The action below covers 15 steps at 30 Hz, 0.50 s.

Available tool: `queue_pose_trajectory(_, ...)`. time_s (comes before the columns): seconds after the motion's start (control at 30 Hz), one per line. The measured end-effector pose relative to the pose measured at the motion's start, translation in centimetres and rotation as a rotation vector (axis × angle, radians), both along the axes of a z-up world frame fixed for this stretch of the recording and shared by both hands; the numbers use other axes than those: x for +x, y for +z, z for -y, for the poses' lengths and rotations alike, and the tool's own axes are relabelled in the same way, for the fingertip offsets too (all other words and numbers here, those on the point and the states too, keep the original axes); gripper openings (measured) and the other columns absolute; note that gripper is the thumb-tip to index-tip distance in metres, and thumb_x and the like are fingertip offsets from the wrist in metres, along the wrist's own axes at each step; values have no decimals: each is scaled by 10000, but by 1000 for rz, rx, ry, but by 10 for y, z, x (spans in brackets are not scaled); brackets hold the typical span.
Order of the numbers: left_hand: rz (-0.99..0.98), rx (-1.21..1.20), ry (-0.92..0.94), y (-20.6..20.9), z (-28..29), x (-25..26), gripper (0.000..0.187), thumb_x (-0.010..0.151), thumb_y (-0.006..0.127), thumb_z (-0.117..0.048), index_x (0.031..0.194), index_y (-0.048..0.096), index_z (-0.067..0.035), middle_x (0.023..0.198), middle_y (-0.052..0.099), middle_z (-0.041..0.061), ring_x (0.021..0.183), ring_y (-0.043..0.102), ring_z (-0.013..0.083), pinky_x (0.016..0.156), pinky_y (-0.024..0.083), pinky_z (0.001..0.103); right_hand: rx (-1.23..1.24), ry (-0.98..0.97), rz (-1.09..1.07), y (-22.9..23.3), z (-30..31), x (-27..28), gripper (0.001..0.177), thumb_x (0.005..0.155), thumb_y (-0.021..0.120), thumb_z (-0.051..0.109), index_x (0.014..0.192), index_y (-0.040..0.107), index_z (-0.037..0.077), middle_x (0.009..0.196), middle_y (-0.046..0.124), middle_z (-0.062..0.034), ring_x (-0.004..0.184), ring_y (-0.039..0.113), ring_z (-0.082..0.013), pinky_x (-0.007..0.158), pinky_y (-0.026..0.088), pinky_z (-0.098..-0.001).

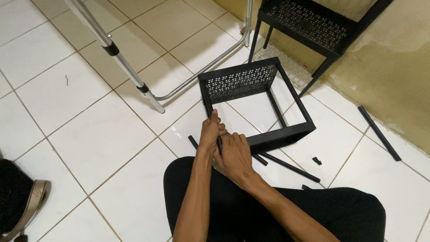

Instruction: The person assembles a two-tier black plastic stool by inserting four legs into the lower shelf, attaching the upper shelf, and securing the structure. The person works on a tiled floor, handling the plastic shelves and legs by hand.

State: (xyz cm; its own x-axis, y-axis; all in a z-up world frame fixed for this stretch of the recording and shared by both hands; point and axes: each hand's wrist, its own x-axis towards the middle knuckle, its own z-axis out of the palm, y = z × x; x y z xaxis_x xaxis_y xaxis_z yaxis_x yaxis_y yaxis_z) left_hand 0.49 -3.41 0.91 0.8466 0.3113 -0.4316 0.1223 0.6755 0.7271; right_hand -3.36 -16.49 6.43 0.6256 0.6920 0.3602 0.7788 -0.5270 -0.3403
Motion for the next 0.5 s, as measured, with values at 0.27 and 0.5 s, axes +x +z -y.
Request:
queue_pose_trajectory(0.27,116,-356,-33,13,7,-7,424,1049,509,-480,784,441,-156,571,263,-84,455,240,43,420,229,219,-46,26,-60,19,24,8,309,800,745,291,869,669,-1,732,640,-110,707,582,-261,704,411,-408)
queue_pose_trajectory(0.5,-16,-183,-7,10,33,-3,535,1028,389,-618,729,353,-176,545,220,-81,412,192,57,352,156,242,90,117,181,-2,36,24,273,768,755,313,740,646,65,568,564,-50,461,501,-189,489,348,-350)
